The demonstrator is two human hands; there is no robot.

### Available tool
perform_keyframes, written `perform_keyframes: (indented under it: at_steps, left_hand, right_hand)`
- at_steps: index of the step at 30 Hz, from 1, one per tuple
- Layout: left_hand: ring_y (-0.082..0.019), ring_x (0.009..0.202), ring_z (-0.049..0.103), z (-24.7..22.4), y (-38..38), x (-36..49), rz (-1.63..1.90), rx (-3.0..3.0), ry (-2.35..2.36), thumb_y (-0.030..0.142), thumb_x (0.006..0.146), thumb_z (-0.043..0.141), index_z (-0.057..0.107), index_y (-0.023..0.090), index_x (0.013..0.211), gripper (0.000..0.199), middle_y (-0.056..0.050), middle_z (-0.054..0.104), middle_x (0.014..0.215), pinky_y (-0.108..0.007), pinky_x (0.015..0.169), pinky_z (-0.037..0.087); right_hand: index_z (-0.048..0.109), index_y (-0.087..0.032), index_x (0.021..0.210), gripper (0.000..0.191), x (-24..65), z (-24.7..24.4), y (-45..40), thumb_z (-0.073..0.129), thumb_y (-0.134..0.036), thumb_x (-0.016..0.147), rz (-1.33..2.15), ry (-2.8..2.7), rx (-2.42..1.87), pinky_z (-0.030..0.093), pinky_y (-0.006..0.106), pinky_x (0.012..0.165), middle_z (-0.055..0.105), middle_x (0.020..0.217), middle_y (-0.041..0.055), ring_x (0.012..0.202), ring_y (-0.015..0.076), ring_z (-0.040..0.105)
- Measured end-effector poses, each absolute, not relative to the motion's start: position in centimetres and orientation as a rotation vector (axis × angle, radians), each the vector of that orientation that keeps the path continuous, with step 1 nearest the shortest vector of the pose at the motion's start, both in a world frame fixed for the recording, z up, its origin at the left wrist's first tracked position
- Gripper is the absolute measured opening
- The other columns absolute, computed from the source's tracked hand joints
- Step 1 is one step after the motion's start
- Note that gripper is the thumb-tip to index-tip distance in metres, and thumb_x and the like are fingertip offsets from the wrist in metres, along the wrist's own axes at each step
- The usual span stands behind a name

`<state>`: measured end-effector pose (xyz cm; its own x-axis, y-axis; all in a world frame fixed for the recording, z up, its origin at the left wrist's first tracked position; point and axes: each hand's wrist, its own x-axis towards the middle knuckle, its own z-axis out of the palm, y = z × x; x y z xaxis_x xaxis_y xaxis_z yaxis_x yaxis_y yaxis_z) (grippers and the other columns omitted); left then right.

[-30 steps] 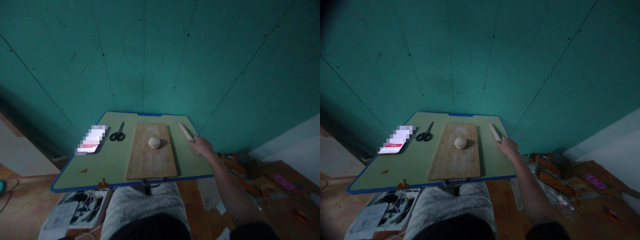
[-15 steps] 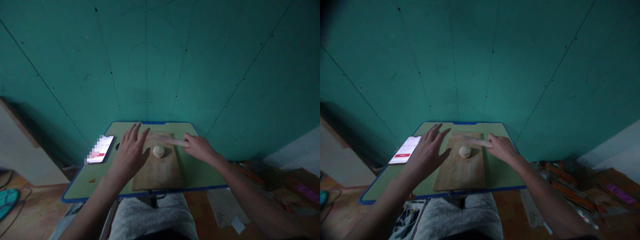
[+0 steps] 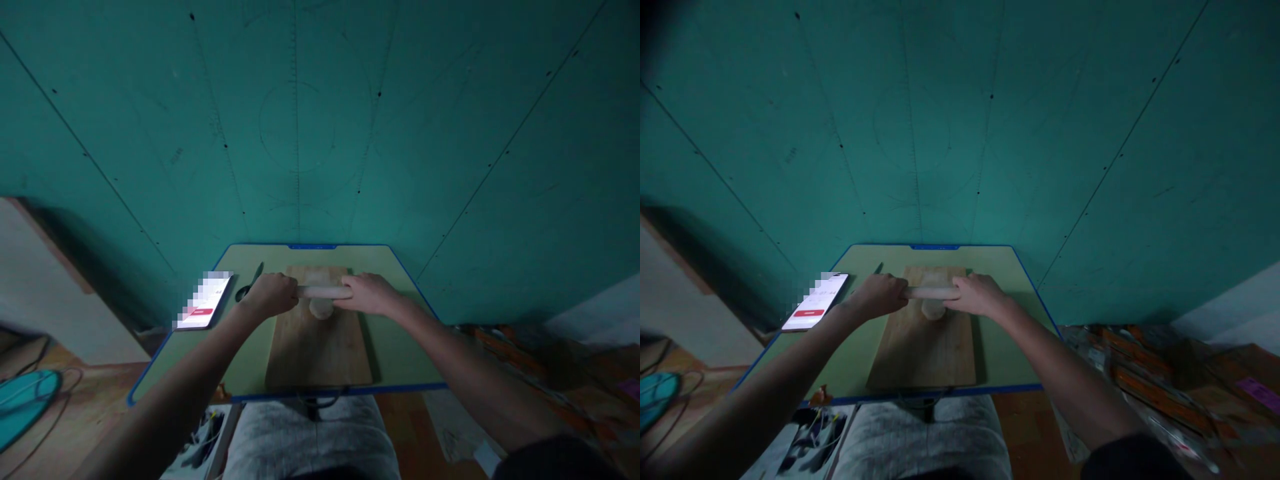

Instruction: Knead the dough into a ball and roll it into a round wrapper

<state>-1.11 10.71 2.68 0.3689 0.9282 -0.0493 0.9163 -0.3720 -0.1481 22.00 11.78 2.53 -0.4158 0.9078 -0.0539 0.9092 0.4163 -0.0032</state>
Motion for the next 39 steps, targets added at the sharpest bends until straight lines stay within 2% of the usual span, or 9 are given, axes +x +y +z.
perform_keyframes:
  at_steps: [5,8,12,14,20,24,28,32,39]
  left_hand:
    - [-0.035,0.093,0.072,1.3,11.3,-1.3,0.230,-2.503,-1.767,0.026,0.085,0.051,0.074,0.013,0.099,0.031,-0.021,0.075,0.094,-0.042,0.079,0.054]
    - [-0.036,0.093,0.072,0.8,11.4,-1.0,0.234,-2.501,-1.793,0.028,0.085,0.050,0.074,0.013,0.099,0.032,-0.021,0.075,0.094,-0.042,0.078,0.054]
    - [-0.038,0.093,0.072,0.7,11.3,-0.8,0.223,-2.501,-1.799,0.027,0.085,0.048,0.075,0.012,0.100,0.033,-0.022,0.074,0.093,-0.044,0.077,0.054]
    - [-0.038,0.093,0.072,0.7,11.2,-0.7,0.223,-2.499,-1.799,0.026,0.085,0.048,0.074,0.011,0.099,0.034,-0.022,0.074,0.093,-0.045,0.077,0.054]
    - [-0.039,0.091,0.072,0.2,11.0,-0.7,0.197,-2.482,-1.800,0.027,0.085,0.049,0.074,0.011,0.098,0.033,-0.022,0.074,0.089,-0.045,0.075,0.053]
    - [-0.038,0.089,0.072,-0.5,10.8,-0.8,0.173,-2.438,-1.883,0.031,0.086,0.049,0.074,0.012,0.095,0.033,-0.021,0.074,0.086,-0.043,0.073,0.052]
    - [-0.037,0.086,0.072,-0.9,10.4,-0.9,0.180,-2.408,-1.913,0.035,0.084,0.050,0.074,0.015,0.095,0.033,-0.020,0.074,0.085,-0.041,0.069,0.051]
    - [-0.037,0.084,0.073,-1.0,10.2,-1.0,0.213,-2.420,-1.913,0.037,0.086,0.047,0.073,0.017,0.090,0.033,-0.018,0.074,0.082,-0.039,0.066,0.050]
    - [-0.037,0.080,0.073,-0.7,9.9,-0.8,0.194,-2.396,-1.915,0.037,0.085,0.049,0.073,0.017,0.089,0.031,-0.017,0.074,0.079,-0.040,0.065,0.051]
  right_hand:
    - [0.068,-0.022,0.103,0.052,21.6,2.2,12.1,0.062,-0.068,0.081,-0.226,2.564,1.567,0.040,0.028,0.061,0.075,0.096,0.0109,0.085,0.0273,0.070]
    - [0.069,-0.020,0.102,0.060,21.7,2.0,12.5,0.051,-0.074,0.085,-0.267,2.533,1.568,0.042,0.029,0.063,0.075,0.098,0.0130,0.087,0.0286,0.071]
    - [0.072,-0.022,0.099,0.063,21.9,1.2,13.1,0.023,-0.063,0.100,-0.298,2.571,1.612,0.044,0.031,0.071,0.076,0.098,0.0105,0.092,0.0264,0.071]
    - [0.072,-0.024,0.102,0.064,21.9,0.4,13.2,0.018,-0.057,0.103,-0.303,2.580,1.648,0.044,0.031,0.075,0.076,0.099,0.0093,0.094,0.0251,0.071]
    - [0.070,-0.024,0.118,0.052,21.8,-1.6,12.5,0.025,-0.046,0.105,-0.102,2.519,1.755,0.045,0.032,0.086,0.075,0.112,0.0105,0.106,0.0261,0.068]
    - [0.074,-0.023,0.107,0.057,21.5,-1.4,11.9,0.022,-0.045,0.105,-0.058,2.480,1.811,0.045,0.033,0.083,0.076,0.107,0.0105,0.102,0.0262,0.069]
    - [0.072,-0.024,0.109,0.045,21.2,-1.1,11.9,0.030,-0.038,0.103,-0.056,2.491,1.739,0.044,0.033,0.080,0.075,0.110,0.0085,0.101,0.0255,0.069]
    - [0.075,-0.023,0.097,0.046,20.9,-1.0,12.0,0.031,-0.036,0.101,-0.103,2.425,1.861,0.043,0.032,0.076,0.077,0.105,0.0088,0.095,0.0241,0.070]
    - [0.073,-0.021,0.104,0.043,21.0,-1.6,11.4,0.031,-0.030,0.100,-0.072,2.451,1.767,0.040,0.032,0.072,0.076,0.106,0.0097,0.093,0.0247,0.070]
